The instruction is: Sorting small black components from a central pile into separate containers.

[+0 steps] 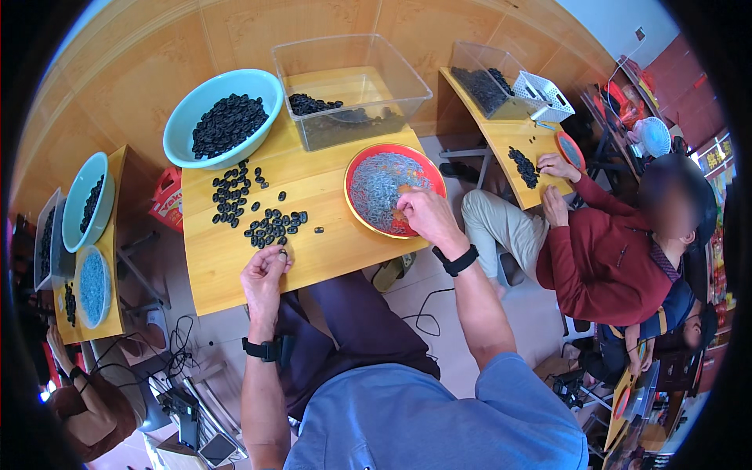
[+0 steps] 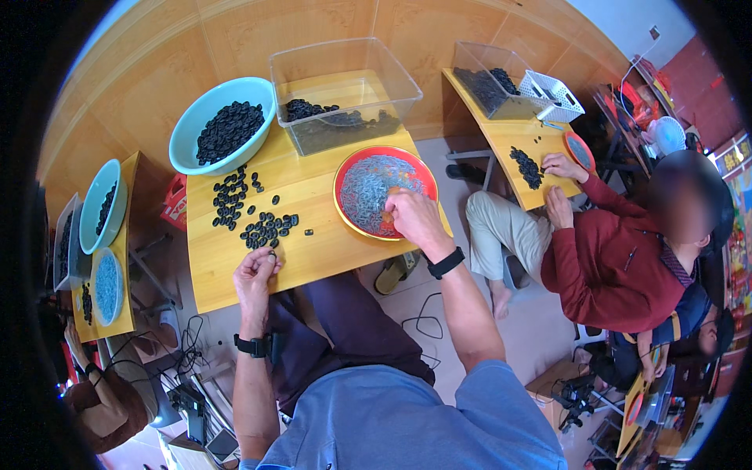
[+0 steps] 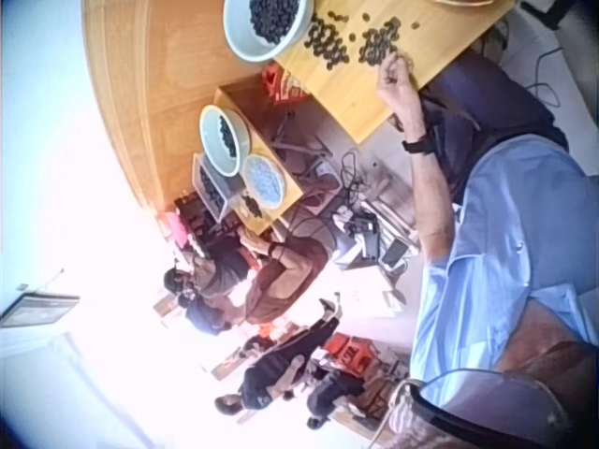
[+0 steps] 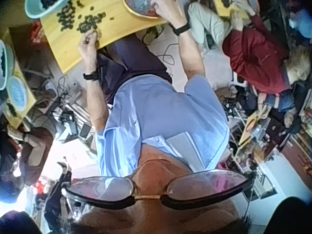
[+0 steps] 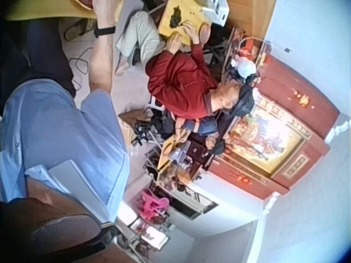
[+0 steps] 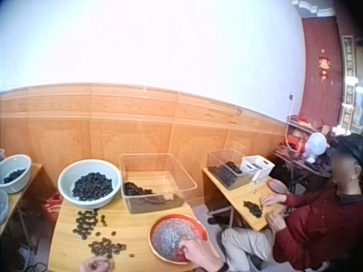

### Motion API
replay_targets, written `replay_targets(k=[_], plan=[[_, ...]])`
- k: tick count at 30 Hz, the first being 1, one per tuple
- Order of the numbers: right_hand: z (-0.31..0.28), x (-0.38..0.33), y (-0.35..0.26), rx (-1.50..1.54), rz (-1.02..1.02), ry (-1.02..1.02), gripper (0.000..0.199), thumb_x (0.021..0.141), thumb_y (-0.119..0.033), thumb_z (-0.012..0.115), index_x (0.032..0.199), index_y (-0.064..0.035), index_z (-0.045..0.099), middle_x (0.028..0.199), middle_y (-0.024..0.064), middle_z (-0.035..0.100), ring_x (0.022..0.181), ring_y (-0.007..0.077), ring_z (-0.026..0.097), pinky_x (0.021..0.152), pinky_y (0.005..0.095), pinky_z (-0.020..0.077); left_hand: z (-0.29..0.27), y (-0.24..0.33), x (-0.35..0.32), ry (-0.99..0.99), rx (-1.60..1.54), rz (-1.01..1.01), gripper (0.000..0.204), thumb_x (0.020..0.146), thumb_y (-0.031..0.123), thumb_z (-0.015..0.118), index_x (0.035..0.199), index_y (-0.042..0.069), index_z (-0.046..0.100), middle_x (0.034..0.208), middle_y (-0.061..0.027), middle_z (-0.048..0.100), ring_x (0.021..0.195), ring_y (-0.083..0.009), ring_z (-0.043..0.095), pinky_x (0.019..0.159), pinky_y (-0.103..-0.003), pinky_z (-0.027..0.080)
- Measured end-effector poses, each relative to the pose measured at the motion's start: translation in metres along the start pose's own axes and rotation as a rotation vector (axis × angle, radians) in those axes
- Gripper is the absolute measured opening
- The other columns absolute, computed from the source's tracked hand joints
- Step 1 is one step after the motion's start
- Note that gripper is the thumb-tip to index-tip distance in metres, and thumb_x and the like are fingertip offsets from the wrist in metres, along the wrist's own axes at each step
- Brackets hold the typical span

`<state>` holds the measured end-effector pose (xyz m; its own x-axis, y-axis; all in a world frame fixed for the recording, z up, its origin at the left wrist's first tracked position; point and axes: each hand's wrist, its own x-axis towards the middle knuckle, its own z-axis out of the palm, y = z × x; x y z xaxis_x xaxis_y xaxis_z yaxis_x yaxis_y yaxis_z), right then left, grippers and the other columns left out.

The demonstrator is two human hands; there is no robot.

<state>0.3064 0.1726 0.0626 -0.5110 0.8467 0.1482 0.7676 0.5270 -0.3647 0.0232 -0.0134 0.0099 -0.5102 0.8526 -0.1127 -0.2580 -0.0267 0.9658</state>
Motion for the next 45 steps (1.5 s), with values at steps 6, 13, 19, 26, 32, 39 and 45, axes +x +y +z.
replay_targets(k=[6, 13, 19, 26, 32, 39, 45], plan=[[-0.002, 0.003, 0.004, 0.000, -0.003, 0.020, 0.011, 0.080, -0.006, 0.063, 0.086, -0.0071, 0.072, 0.090, 0.0129, 0.069, 0.082, 0.0332, 0.067, 0.073, 0.0436, 0.0537, -0.001, -0.002, 0.001, -0.019, -0.025, 0.018, 0.014, 0.093, -0.001, 0.063, 0.106, -0.003, 0.066, 0.086, -0.0050, 0.069, 0.076, -0.0085, 0.064, 0.074, -0.021, 0.052], [0.005, 0.006, -0.001, -0.057, 0.073, 0.020, 0.010, 0.079, -0.012, 0.066, 0.081, -0.0070, 0.074, 0.089, 0.0145, 0.071, 0.079, 0.0342, 0.068, 0.072, 0.0447, 0.0543, 0.001, -0.003, 0.001, -0.014, -0.027, 0.007, 0.013, 0.093, -0.002, 0.063, 0.106, -0.003, 0.066, 0.086, -0.0050, 0.069, 0.076, -0.0089, 0.064, 0.074, -0.022, 0.052], [0.012, 0.006, -0.002, -0.064, 0.123, -0.009, 0.010, 0.078, -0.013, 0.066, 0.079, -0.0076, 0.074, 0.086, 0.0151, 0.071, 0.079, 0.0344, 0.068, 0.072, 0.0457, 0.0539, -0.001, -0.002, 0.001, -0.015, -0.021, 0.001, 0.014, 0.093, -0.003, 0.062, 0.106, -0.003, 0.066, 0.086, -0.0054, 0.069, 0.077, -0.0094, 0.064, 0.074, -0.022, 0.053], [0.004, 0.005, -0.016, -0.124, 0.041, 0.020, 0.009, 0.076, -0.012, 0.063, 0.074, -0.0076, 0.071, 0.079, 0.0169, 0.069, 0.072, 0.0360, 0.068, 0.063, 0.0465, 0.0528, -0.007, -0.005, 0.000, -0.020, -0.025, 0.018, 0.015, 0.092, -0.002, 0.063, 0.107, -0.003, 0.065, 0.087, -0.0074, 0.070, 0.077, -0.0106, 0.065, 0.075, -0.023, 0.053], [-0.009, -0.013, -0.074, 0.431, -0.070, 0.079, 0.005, 0.078, -0.007, 0.067, 0.080, -0.0034, 0.066, 0.074, 0.0144, 0.068, 0.067, 0.0293, 0.069, 0.060, 0.0375, 0.0532, 0.000, -0.011, 0.004, -0.032, -0.032, 0.017, 0.017, 0.091, -0.003, 0.064, 0.108, -0.004, 0.064, 0.090, -0.0080, 0.071, 0.080, -0.0115, 0.067, 0.076, -0.023, 0.053], [0.070, -0.008, -0.132, 0.603, -0.167, -0.122, 0.008, 0.080, -0.010, 0.065, 0.082, -0.0018, 0.065, 0.074, 0.0156, 0.069, 0.069, 0.0308, 0.069, 0.065, 0.0393, 0.0541, -0.001, -0.011, -0.001, -0.030, 0.063, 0.048, 0.019, 0.089, -0.002, 0.066, 0.108, -0.005, 0.066, 0.089, -0.0066, 0.071, 0.079, -0.0081, 0.065, 0.074, -0.021, 0.052], [0.078, -0.004, -0.142, 0.512, -0.215, -0.134, 0.009, 0.080, -0.011, 0.064, 0.080, -0.0027, 0.066, 0.074, 0.0168, 0.068, 0.071, 0.0348, 0.068, 0.066, 0.0443, 0.0527, 0.001, -0.005, -0.005, -0.050, 0.258, 0.035, 0.018, 0.090, 0.000, 0.066, 0.107, -0.004, 0.067, 0.092, -0.0064, 0.071, 0.081, -0.0090, 0.066, 0.076, -0.022, 0.053]])
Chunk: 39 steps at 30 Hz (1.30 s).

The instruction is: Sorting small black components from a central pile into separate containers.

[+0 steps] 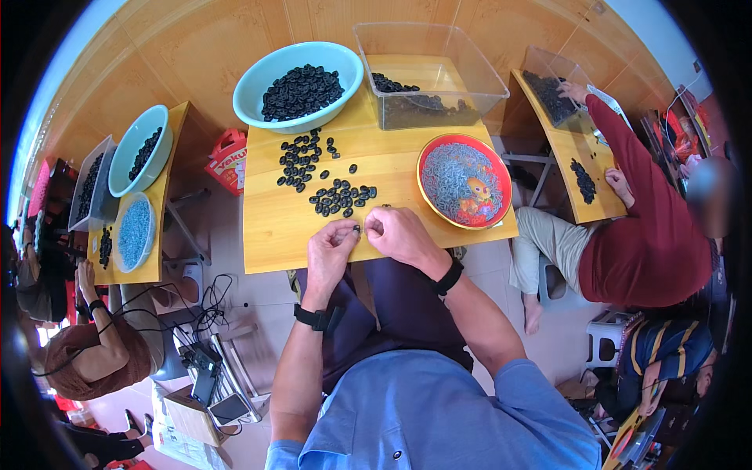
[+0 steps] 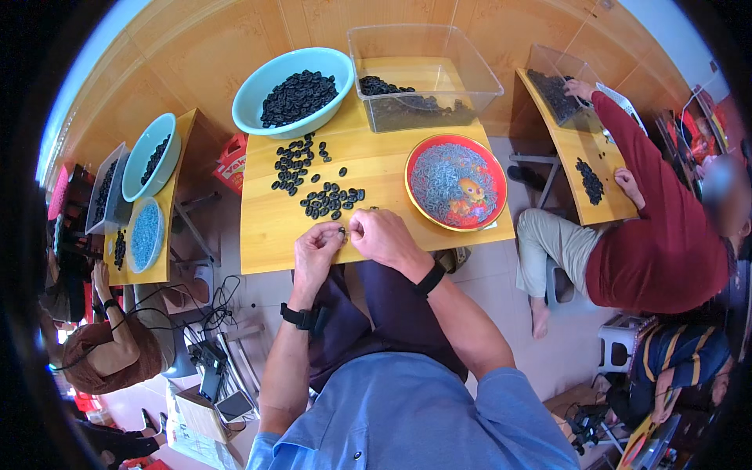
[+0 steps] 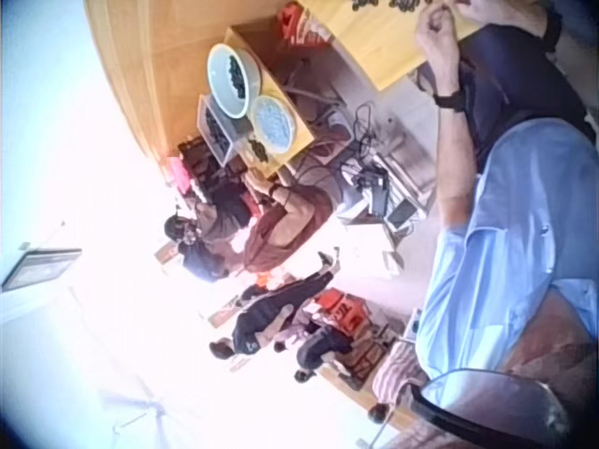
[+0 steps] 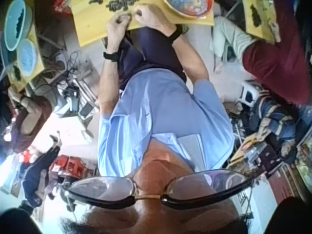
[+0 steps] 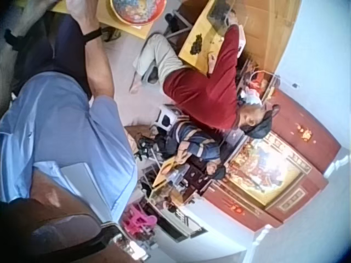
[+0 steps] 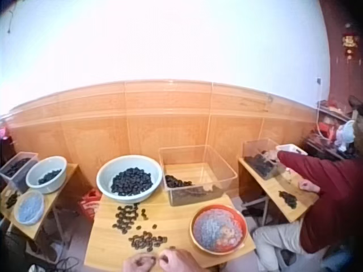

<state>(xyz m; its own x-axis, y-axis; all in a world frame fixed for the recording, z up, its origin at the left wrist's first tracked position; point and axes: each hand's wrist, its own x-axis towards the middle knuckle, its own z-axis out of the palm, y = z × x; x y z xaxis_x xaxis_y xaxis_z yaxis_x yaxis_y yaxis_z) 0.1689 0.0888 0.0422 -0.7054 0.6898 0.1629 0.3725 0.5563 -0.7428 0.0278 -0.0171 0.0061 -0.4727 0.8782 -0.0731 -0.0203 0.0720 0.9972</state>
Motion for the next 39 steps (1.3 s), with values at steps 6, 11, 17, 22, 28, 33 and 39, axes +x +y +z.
replay_targets(k=[6, 11, 17, 22, 28, 33, 39], plan=[[-0.002, 0.002, 0.000, -0.013, -0.003, -0.032, 0.009, 0.078, -0.011, 0.063, 0.080, -0.0030, 0.066, 0.073, 0.0169, 0.068, 0.071, 0.0360, 0.067, 0.067, 0.0453, 0.0523, 0.001, 0.000, 0.002, -0.013, 0.022, 0.004, 0.018, 0.089, 0.000, 0.067, 0.107, -0.004, 0.067, 0.091, -0.0066, 0.071, 0.080, -0.0085, 0.066, 0.075, -0.022, 0.053], [-0.002, 0.004, -0.003, -0.008, -0.015, -0.028, 0.009, 0.078, -0.011, 0.063, 0.079, -0.0031, 0.066, 0.073, 0.0170, 0.067, 0.072, 0.0361, 0.067, 0.066, 0.0456, 0.0521, -0.002, -0.006, 0.003, -0.016, 0.017, 0.008, 0.018, 0.089, 0.000, 0.067, 0.106, -0.004, 0.067, 0.091, -0.0065, 0.071, 0.079, -0.0082, 0.066, 0.074, -0.022, 0.052], [0.001, 0.003, 0.001, 0.062, 0.009, -0.030, 0.008, 0.077, -0.008, 0.064, 0.080, -0.0014, 0.066, 0.074, 0.0180, 0.068, 0.071, 0.0344, 0.068, 0.065, 0.0424, 0.0536, 0.000, 0.002, 0.001, -0.008, 0.047, 0.002, 0.017, 0.089, 0.000, 0.067, 0.106, -0.005, 0.067, 0.089, -0.0063, 0.071, 0.078, -0.0079, 0.066, 0.074, -0.021, 0.052], [0.014, -0.002, 0.014, 0.416, 0.125, 0.008, 0.009, 0.082, -0.004, 0.067, 0.086, 0.0030, 0.067, 0.075, 0.0109, 0.071, 0.069, 0.0162, 0.070, 0.063, 0.0295, 0.0550, 0.003, 0.000, 0.002, 0.035, -0.008, 0.013, 0.015, 0.087, 0.002, 0.070, 0.101, -0.003, 0.070, 0.085, -0.0043, 0.071, 0.072, -0.0047, 0.061, 0.066, -0.021, 0.049], [0.023, -0.003, 0.026, 0.669, 0.161, 0.019, 0.008, 0.086, -0.002, 0.065, 0.091, 0.0057, 0.065, 0.081, 0.0088, 0.071, 0.068, 0.0130, 0.070, 0.063, 0.0256, 0.0542, 0.005, -0.004, 0.003, 0.046, -0.026, 0.015, 0.015, 0.087, 0.001, 0.068, 0.101, -0.003, 0.069, 0.085, -0.0051, 0.072, 0.072, -0.0052, 0.062, 0.066, -0.021, 0.050], [0.019, -0.003, 0.023, 0.610, 0.186, -0.036, 0.008, 0.089, -0.001, 0.065, 0.093, 0.0059, 0.065, 0.085, 0.0072, 0.069, 0.074, 0.0132, 0.069, 0.068, 0.0253, 0.0538, 0.005, -0.003, 0.003, 0.058, -0.053, 0.016, 0.016, 0.087, 0.000, 0.067, 0.102, -0.004, 0.068, 0.085, -0.0052, 0.072, 0.072, -0.0050, 0.062, 0.066, -0.021, 0.050], [0.017, -0.005, 0.024, 0.648, 0.173, -0.030, 0.010, 0.087, -0.001, 0.067, 0.094, 0.0063, 0.066, 0.086, 0.0087, 0.071, 0.075, 0.0136, 0.070, 0.068, 0.0254, 0.0549, 0.005, 0.001, 0.003, 0.022, 0.004, -0.024, 0.018, 0.090, -0.001, 0.065, 0.107, -0.005, 0.065, 0.089, -0.0074, 0.071, 0.079, -0.0105, 0.067, 0.075, -0.022, 0.053]])
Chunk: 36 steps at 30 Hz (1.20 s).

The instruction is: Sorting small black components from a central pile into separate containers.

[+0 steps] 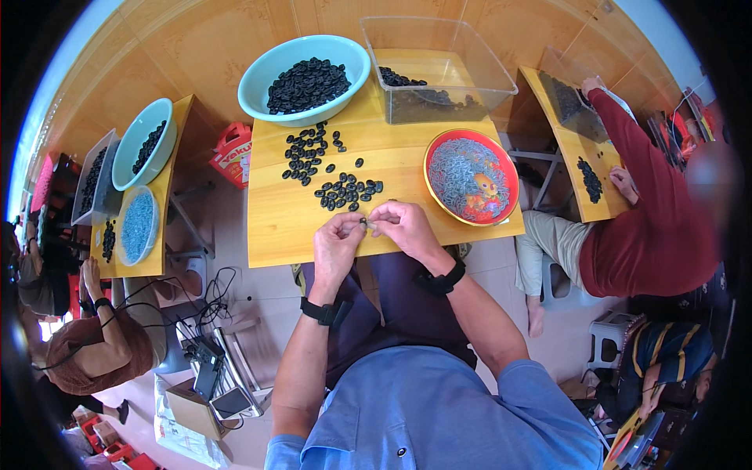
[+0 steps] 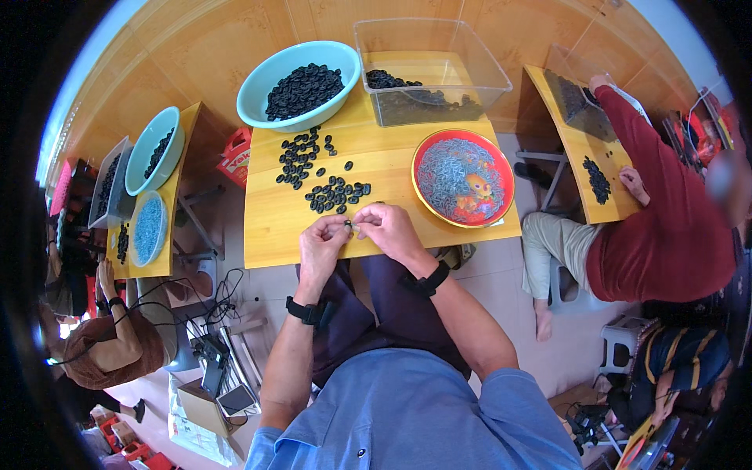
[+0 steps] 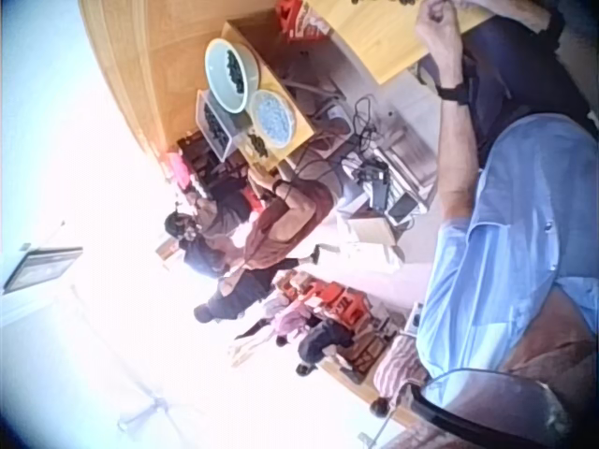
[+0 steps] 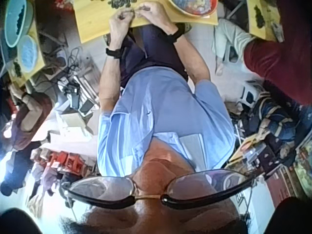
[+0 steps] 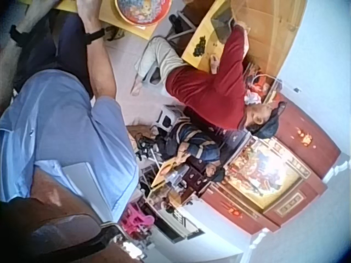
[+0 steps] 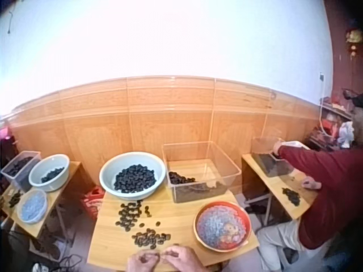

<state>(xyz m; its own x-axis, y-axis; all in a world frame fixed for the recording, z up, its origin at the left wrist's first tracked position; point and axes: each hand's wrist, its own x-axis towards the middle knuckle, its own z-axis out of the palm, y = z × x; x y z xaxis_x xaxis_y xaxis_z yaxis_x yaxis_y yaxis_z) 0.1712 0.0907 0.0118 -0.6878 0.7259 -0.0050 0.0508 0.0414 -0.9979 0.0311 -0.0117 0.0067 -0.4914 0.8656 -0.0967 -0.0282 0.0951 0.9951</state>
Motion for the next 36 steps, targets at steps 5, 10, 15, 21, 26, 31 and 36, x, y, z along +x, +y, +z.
replay_targets(k=[5, 10, 15, 21, 26, 31, 36], plan=[[0.001, -0.001, 0.000, 0.062, -0.019, 0.008, 0.010, 0.086, 0.000, 0.068, 0.094, 0.0064, 0.067, 0.087, 0.0093, 0.072, 0.076, 0.0137, 0.071, 0.069, 0.0262, 0.0568, -0.001, 0.000, 0.000, -0.009, 0.005, -0.004, 0.017, 0.090, -0.001, 0.065, 0.106, -0.005, 0.065, 0.089, -0.0077, 0.071, 0.079, -0.0107, 0.067, 0.074, -0.022, 0.053], [0.002, -0.002, -0.002, -0.002, -0.024, 0.044, 0.010, 0.087, -0.002, 0.068, 0.093, 0.0057, 0.066, 0.084, 0.0080, 0.071, 0.075, 0.0123, 0.070, 0.066, 0.0259, 0.0563, -0.001, 0.002, 0.000, -0.017, -0.001, -0.010, 0.017, 0.090, 0.000, 0.065, 0.106, -0.005, 0.065, 0.089, -0.0082, 0.072, 0.079, -0.0106, 0.067, 0.074, -0.022, 0.053], [0.004, -0.003, -0.004, -0.068, -0.028, 0.049, 0.012, 0.089, -0.006, 0.066, 0.093, 0.0053, 0.065, 0.079, 0.0082, 0.070, 0.068, 0.0117, 0.067, 0.061, 0.0258, 0.0539, 0.001, 0.002, 0.000, 0.021, -0.030, -0.005, 0.015, 0.087, 0.001, 0.068, 0.101, -0.004, 0.068, 0.083, -0.0050, 0.072, 0.071, -0.0060, 0.063, 0.065, -0.021, 0.049], [0.006, -0.001, -0.005, -0.169, -0.054, 0.035, 0.013, 0.090, -0.010, 0.065, 0.092, 0.0031, 0.065, 0.072, 0.0088, 0.068, 0.060, 0.0127, 0.064, 0.056, 0.0281, 0.0505, 0.000, -0.002, 0.001, 0.038, -0.042, 0.014, 0.016, 0.086, 0.002, 0.071, 0.100, -0.004, 0.068, 0.081, -0.0042, 0.071, 0.069, -0.0051, 0.061, 0.063, -0.020, 0.048], [0.005, -0.001, -0.011, -0.223, -0.056, 0.017, 0.013, 0.090, -0.010, 0.063, 0.091, 0.0028, 0.065, 0.071, 0.0096, 0.067, 0.057, 0.0143, 0.063, 0.055, 0.0296, 0.0497, -0.002, 0.002, 0.000, 0.033, -0.004, -0.009, 0.015, 0.086, 0.003, 0.071, 0.099, -0.005, 0.069, 0.081, -0.0047, 0.071, 0.068, -0.0052, 0.061, 0.062, -0.020, 0.048], [0.003, 0.003, -0.010, -0.239, -0.036, -0.029, 0.012, 0.090, -0.007, 0.062, 0.090, 0.0042, 0.064, 0.071, 0.0109, 0.067, 0.057, 0.0156, 0.064, 0.055, 0.0297, 0.0501, -0.001, 0.006, 0.000, 0.036, 0.020, -0.012, 0.015, 0.086, 0.003, 0.071, 0.098, -0.005, 0.070, 0.081, -0.0050, 0.071, 0.069, -0.0058, 0.062, 0.062, -0.021, 0.049], [0.001, 0.008, -0.013, -0.245, 0.029, -0.076, 0.012, 0.089, -0.007, 0.062, 0.091, 0.0048, 0.065, 0.072, 0.0100, 0.068, 0.058, 0.0141, 0.064, 0.055, 0.0283, 0.0504, -0.003, 0.009, 0.001, 0.017, 0.084, -0.017, 0.016, 0.086, 0.003, 0.071, 0.099, -0.006, 0.070, 0.081, -0.0058, 0.072, 0.071, -0.0071, 0.064, 0.064, -0.022, 0.050]])
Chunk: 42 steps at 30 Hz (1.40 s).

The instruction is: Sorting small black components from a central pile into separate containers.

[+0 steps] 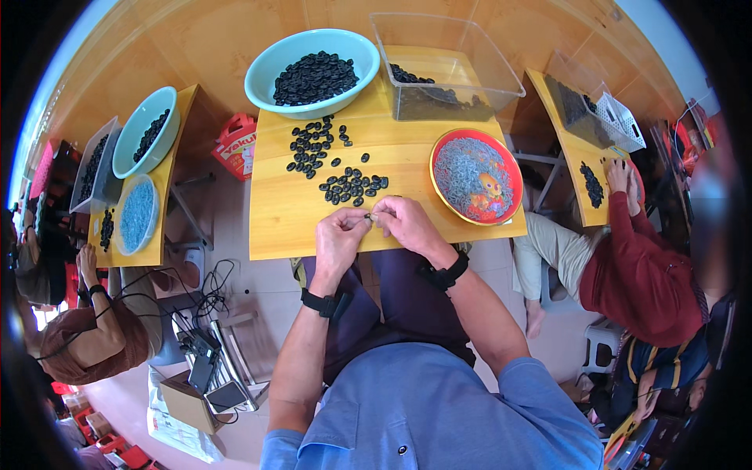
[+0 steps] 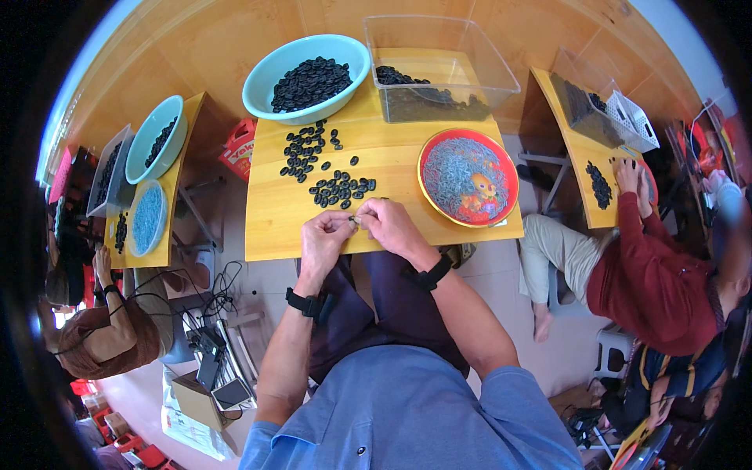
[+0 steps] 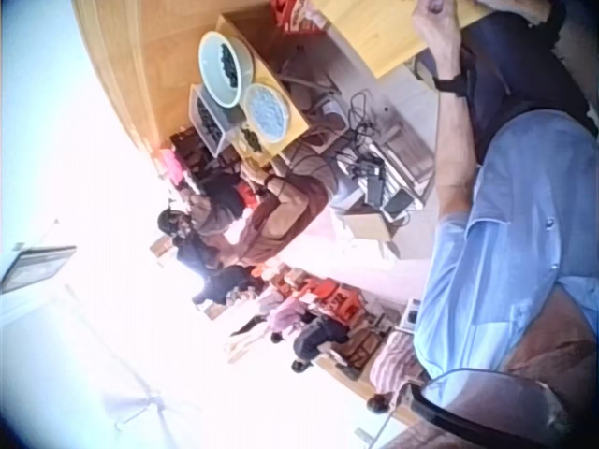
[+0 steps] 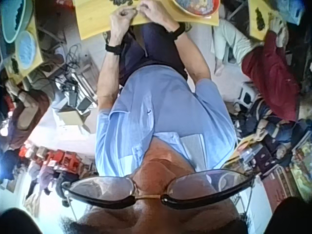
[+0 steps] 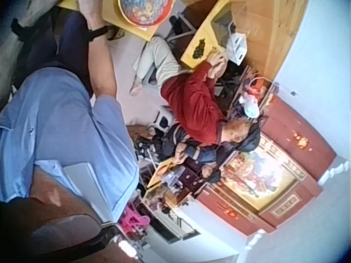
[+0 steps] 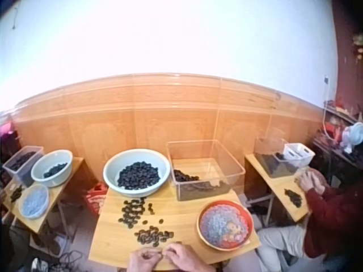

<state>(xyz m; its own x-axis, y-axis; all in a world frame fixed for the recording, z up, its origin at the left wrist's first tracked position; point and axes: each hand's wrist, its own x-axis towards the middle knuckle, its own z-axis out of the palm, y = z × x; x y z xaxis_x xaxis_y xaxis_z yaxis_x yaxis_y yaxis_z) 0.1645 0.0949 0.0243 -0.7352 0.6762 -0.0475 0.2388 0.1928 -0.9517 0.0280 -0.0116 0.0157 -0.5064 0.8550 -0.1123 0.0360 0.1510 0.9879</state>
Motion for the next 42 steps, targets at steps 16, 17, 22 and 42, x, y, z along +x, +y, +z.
replay_targets(k=[16, 17, 22, 42], plan=[[0.002, -0.001, 0.009, 0.161, 0.031, 0.061, 0.011, 0.089, -0.007, 0.066, 0.093, 0.0026, 0.068, 0.075, 0.0035, 0.067, 0.062, 0.0085, 0.062, 0.056, 0.0235, 0.0493, 0.004, -0.008, 0.001, 0.012, -0.205, -0.016, 0.016, 0.088, 0.002, 0.069, 0.102, -0.006, 0.068, 0.082, -0.0068, 0.072, 0.073, -0.0080, 0.066, 0.067, -0.021, 0.052], [0.003, -0.001, 0.009, 0.160, 0.031, 0.061, 0.011, 0.089, -0.007, 0.066, 0.093, 0.0026, 0.068, 0.075, 0.0035, 0.067, 0.062, 0.0085, 0.062, 0.056, 0.0235, 0.0493, 0.004, -0.008, 0.002, 0.011, -0.212, -0.013, 0.016, 0.088, 0.002, 0.069, 0.102, -0.006, 0.068, 0.082, -0.0066, 0.072, 0.073, -0.0079, 0.066, 0.067, -0.021, 0.051], [-0.002, -0.006, 0.001, 0.230, 0.003, 0.209, 0.013, 0.089, -0.010, 0.065, 0.093, 0.0026, 0.068, 0.075, 0.0062, 0.068, 0.061, 0.0093, 0.063, 0.056, 0.0251, 0.0499, 0.004, -0.007, 0.001, 0.001, -0.243, -0.028, 0.016, 0.088, 0.000, 0.069, 0.102, -0.006, 0.067, 0.082, -0.0064, 0.071, 0.073, -0.0074, 0.065, 0.067, -0.020, 0.051], [-0.004, 0.021, -0.013, -0.652, -0.245, 0.278, 0.007, 0.082, -0.008, 0.064, 0.087, -0.0055, 0.066, 0.086, 0.0137, 0.066, 0.083, 0.0330, 0.065, 0.072, 0.0441, 0.0520, -0.006, -0.011, 0.001, 0.110, -0.562, -0.037, 0.017, 0.091, -0.003, 0.062, 0.107, -0.006, 0.063, 0.089, -0.0103, 0.071, 0.078, -0.0131, 0.068, 0.079, -0.025, 0.055]])
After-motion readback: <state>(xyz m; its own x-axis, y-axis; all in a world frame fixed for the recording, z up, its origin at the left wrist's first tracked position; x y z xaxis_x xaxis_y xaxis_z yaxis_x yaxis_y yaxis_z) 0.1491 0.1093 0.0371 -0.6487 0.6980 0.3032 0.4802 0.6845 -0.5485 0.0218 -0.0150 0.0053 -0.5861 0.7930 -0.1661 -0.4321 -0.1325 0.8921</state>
